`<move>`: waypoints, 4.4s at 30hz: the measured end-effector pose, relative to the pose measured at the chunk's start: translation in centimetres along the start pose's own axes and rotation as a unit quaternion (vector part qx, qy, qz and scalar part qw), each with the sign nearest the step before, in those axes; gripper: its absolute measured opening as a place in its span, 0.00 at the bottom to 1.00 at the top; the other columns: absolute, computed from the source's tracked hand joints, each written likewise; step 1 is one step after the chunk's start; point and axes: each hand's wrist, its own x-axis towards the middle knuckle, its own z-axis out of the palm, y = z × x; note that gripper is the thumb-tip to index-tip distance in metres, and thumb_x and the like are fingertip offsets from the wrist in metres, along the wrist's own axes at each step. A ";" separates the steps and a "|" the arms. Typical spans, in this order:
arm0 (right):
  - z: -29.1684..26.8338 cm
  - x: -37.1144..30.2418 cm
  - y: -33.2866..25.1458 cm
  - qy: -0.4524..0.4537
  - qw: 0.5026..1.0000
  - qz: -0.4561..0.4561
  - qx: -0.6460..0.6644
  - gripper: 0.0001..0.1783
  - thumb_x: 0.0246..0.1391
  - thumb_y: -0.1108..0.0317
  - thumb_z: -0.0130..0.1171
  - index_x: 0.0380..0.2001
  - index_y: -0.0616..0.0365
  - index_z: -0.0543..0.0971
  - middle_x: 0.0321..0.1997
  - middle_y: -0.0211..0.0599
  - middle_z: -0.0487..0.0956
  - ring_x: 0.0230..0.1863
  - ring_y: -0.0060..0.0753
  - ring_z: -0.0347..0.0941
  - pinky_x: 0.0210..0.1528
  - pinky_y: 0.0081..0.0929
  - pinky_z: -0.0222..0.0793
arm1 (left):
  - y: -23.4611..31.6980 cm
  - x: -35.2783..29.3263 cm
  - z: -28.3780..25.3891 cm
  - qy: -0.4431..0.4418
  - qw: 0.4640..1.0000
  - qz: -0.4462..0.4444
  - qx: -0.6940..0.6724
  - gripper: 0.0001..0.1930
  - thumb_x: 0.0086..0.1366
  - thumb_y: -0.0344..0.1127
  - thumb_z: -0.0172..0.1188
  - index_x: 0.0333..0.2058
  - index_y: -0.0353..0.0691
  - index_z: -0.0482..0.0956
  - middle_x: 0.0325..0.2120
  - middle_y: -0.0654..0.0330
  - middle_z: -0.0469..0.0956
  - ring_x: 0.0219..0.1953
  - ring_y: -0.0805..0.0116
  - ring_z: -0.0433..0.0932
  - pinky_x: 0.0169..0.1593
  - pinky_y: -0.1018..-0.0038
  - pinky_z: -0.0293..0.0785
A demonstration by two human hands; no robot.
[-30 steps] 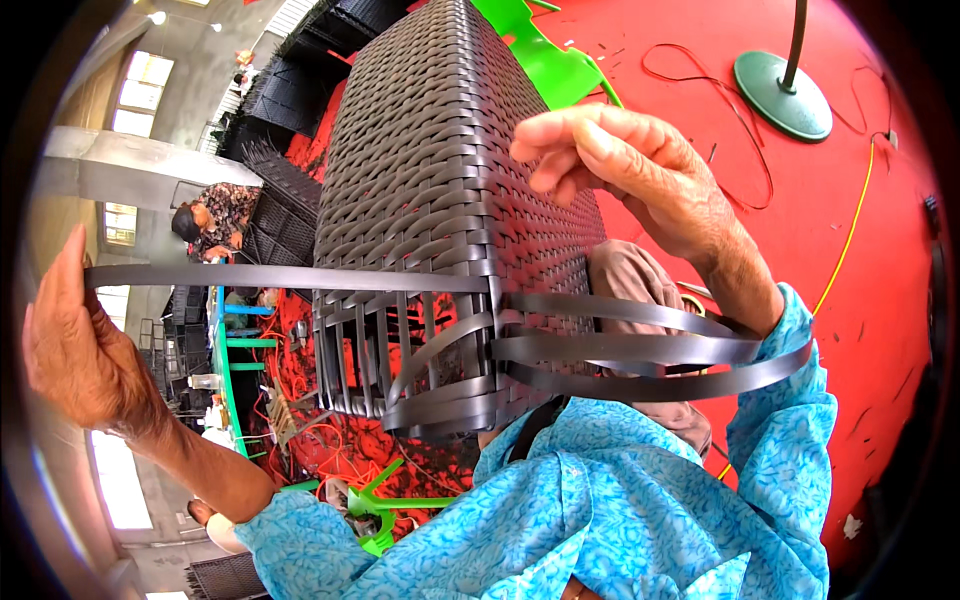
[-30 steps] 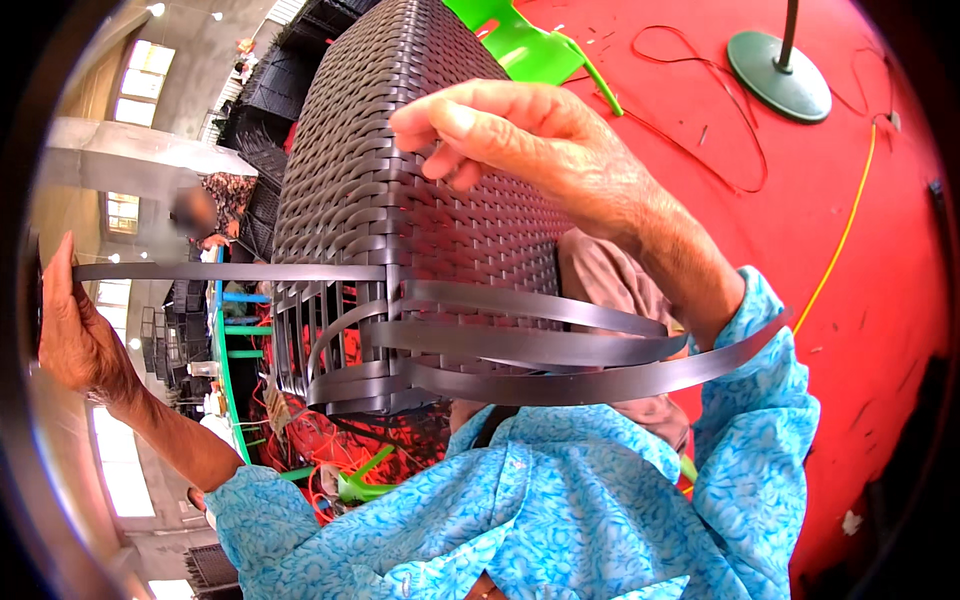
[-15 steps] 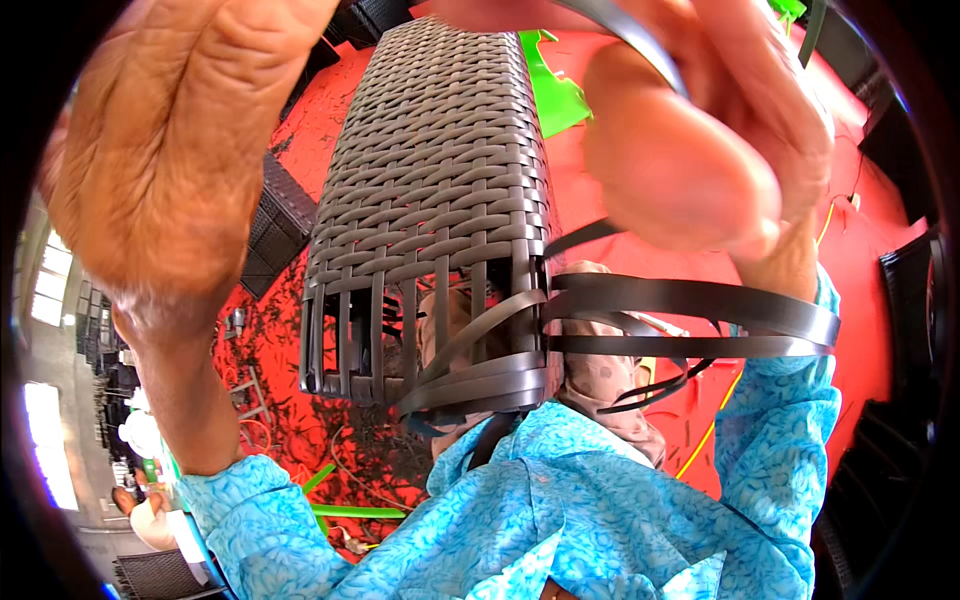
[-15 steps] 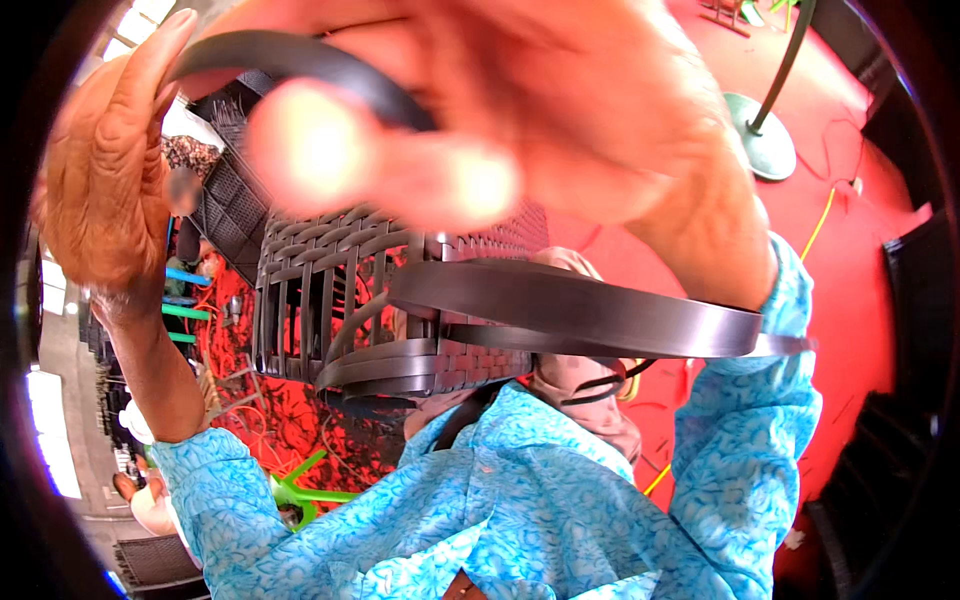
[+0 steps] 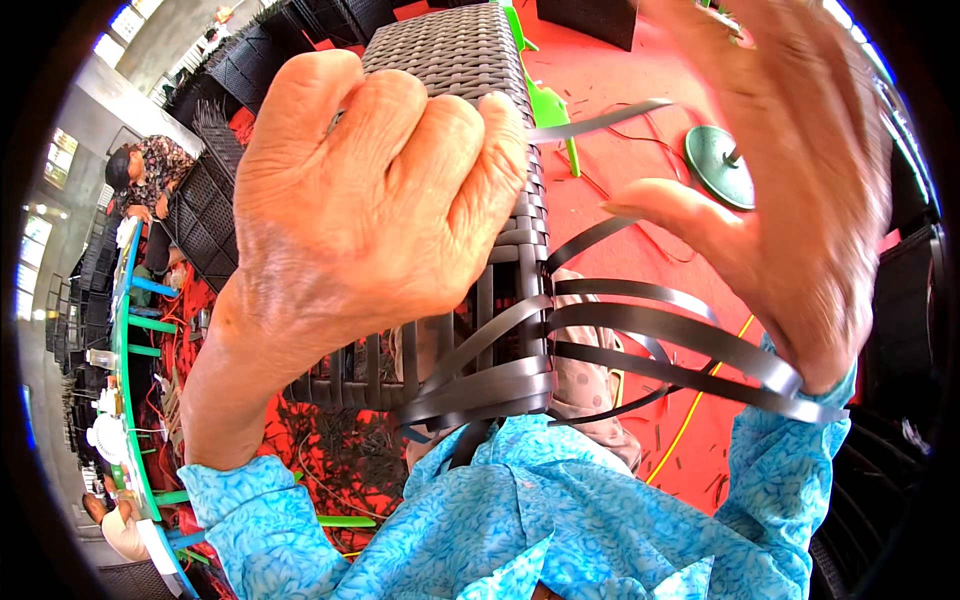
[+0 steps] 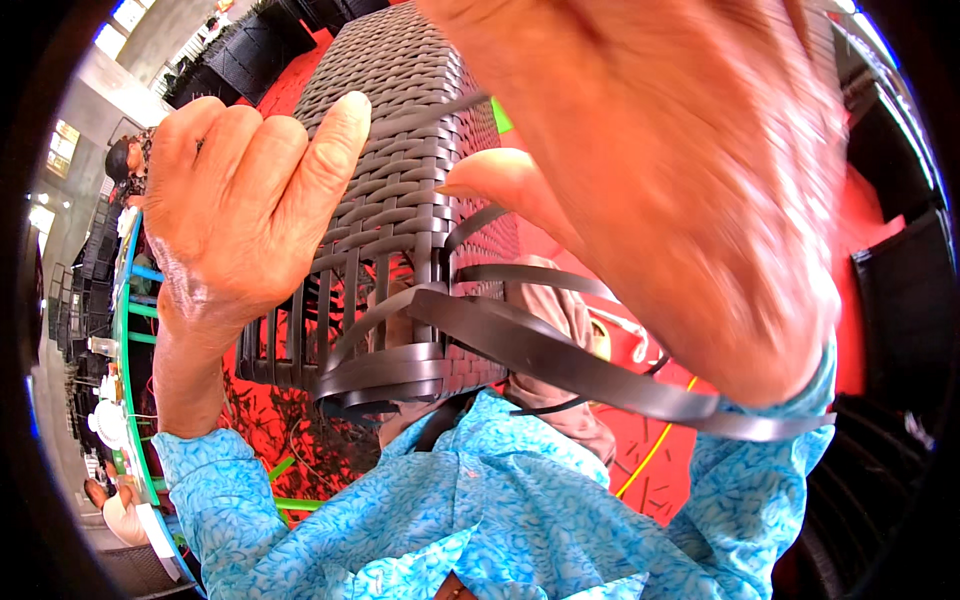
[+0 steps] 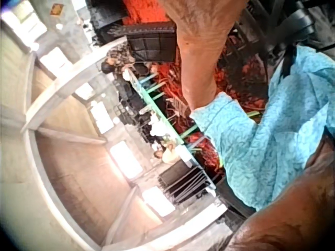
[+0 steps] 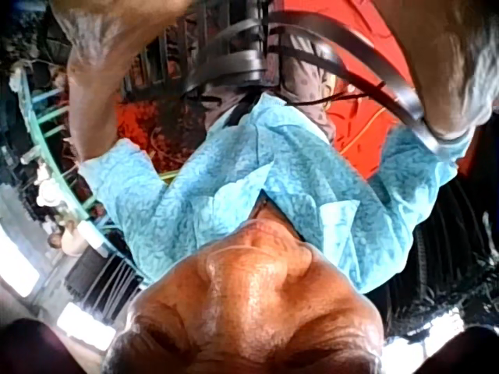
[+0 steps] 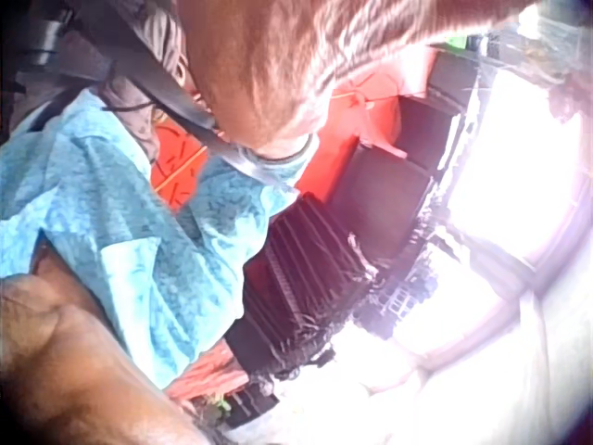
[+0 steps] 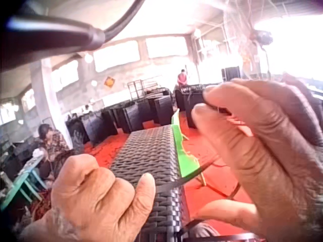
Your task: The person weaves plastic strips into the frame of a wicker piece of furniture by hand, threading the strips through the vertical slats and pressing them into place.
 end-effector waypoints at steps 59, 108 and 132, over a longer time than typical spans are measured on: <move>4.7 -2.3 -1.8 -0.090 0.977 -0.082 0.178 0.12 0.33 0.69 0.70 0.27 0.54 0.80 0.27 0.30 0.75 0.29 0.31 0.69 0.33 0.29 0.63 | 3.0 -4.9 -1.2 -0.151 0.675 -0.368 -0.622 0.06 0.49 0.31 0.65 0.28 0.40 0.82 0.53 0.51 0.68 0.62 0.53 0.58 0.63 0.59 0.51; 6.4 3.9 -5.3 -0.480 0.782 0.152 0.369 0.05 0.42 0.73 0.60 0.24 0.59 0.74 0.14 0.26 0.71 0.15 0.12 0.62 0.17 0.18 0.54 | 3.0 -8.3 -3.5 -0.179 0.780 -0.316 -0.510 0.10 0.50 0.29 0.59 0.33 0.33 0.78 0.58 0.47 0.61 0.63 0.42 0.53 0.63 0.53 0.50; 5.9 2.0 -5.6 -0.344 0.867 0.047 0.359 0.12 0.42 0.75 0.66 0.33 0.60 0.77 0.36 0.34 0.77 0.17 0.09 0.66 0.18 0.13 0.59 | 3.2 -8.7 -3.1 -0.127 0.718 -0.365 -0.579 0.05 0.48 0.30 0.64 0.26 0.41 0.80 0.55 0.50 0.66 0.62 0.47 0.56 0.63 0.57 0.50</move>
